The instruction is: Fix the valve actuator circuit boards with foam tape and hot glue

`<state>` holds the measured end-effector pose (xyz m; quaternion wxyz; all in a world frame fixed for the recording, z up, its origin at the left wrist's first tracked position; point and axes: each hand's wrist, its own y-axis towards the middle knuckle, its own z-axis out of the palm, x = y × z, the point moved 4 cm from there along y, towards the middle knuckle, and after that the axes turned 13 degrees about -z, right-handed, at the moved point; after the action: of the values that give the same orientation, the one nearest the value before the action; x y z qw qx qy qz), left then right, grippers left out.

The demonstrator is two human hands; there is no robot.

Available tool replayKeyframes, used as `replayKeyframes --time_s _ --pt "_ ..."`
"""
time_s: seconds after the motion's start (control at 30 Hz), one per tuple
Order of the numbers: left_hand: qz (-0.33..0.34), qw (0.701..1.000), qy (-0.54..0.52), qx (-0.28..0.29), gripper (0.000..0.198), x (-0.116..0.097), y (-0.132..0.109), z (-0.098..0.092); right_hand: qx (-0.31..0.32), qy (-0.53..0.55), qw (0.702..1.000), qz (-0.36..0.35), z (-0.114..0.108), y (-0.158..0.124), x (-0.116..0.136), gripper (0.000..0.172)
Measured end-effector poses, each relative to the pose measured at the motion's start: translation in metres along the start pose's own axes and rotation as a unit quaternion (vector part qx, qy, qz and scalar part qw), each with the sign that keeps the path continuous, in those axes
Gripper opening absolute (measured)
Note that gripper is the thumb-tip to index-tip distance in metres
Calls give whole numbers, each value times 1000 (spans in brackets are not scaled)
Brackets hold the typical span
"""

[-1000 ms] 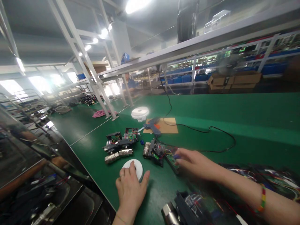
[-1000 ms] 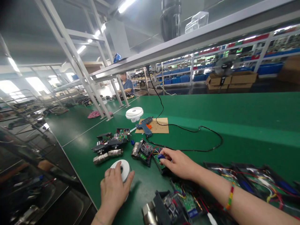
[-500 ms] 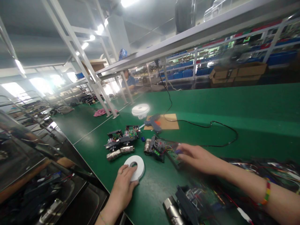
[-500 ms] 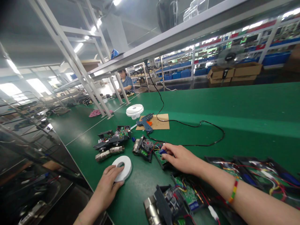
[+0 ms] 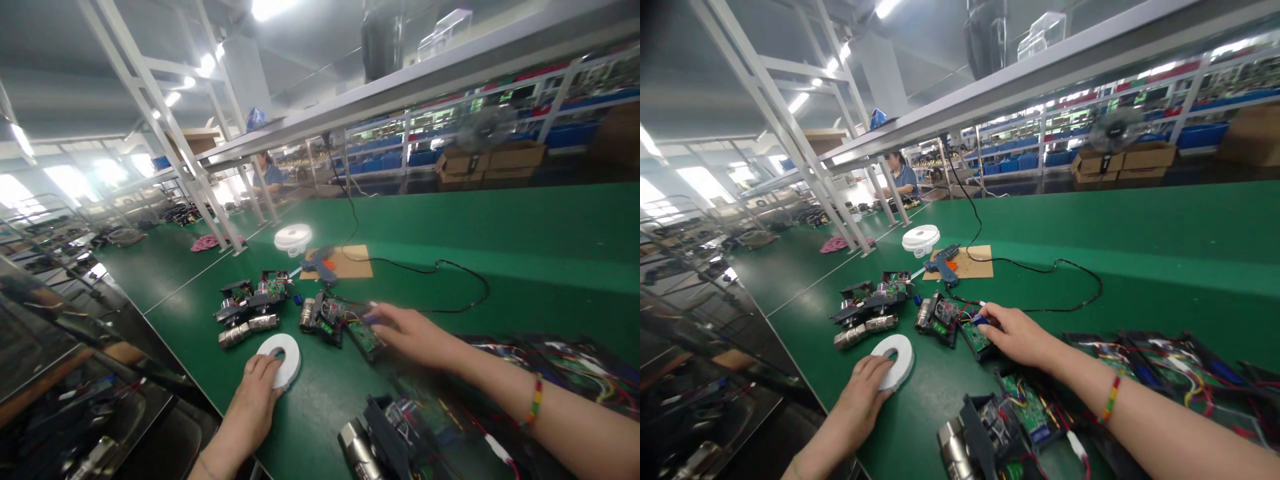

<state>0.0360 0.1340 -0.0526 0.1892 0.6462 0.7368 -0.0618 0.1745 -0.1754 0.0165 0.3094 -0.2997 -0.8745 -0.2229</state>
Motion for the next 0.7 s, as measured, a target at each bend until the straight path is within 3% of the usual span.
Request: replayKeyframes --time_s 0.13,0.27,0.37,0.47,0.7 --pt "13 999 -12 -39 33 -25 2 -31 -38 12 999 11 0 0 -3 20" --pt "38 992 -33 -114 36 -89 20 -53 -73 34 997 18 4 0 -11 12" --pt "35 992 -18 -124 26 -139 42 -42 -98 43 994 26 6 0 -17 6" --pt "18 991 0 -130 24 -168 61 -21 -110 55 992 21 6 0 -20 3" --pt "-5 991 23 -135 29 -174 76 -1 -138 93 986 8 7 -2 -19 7"
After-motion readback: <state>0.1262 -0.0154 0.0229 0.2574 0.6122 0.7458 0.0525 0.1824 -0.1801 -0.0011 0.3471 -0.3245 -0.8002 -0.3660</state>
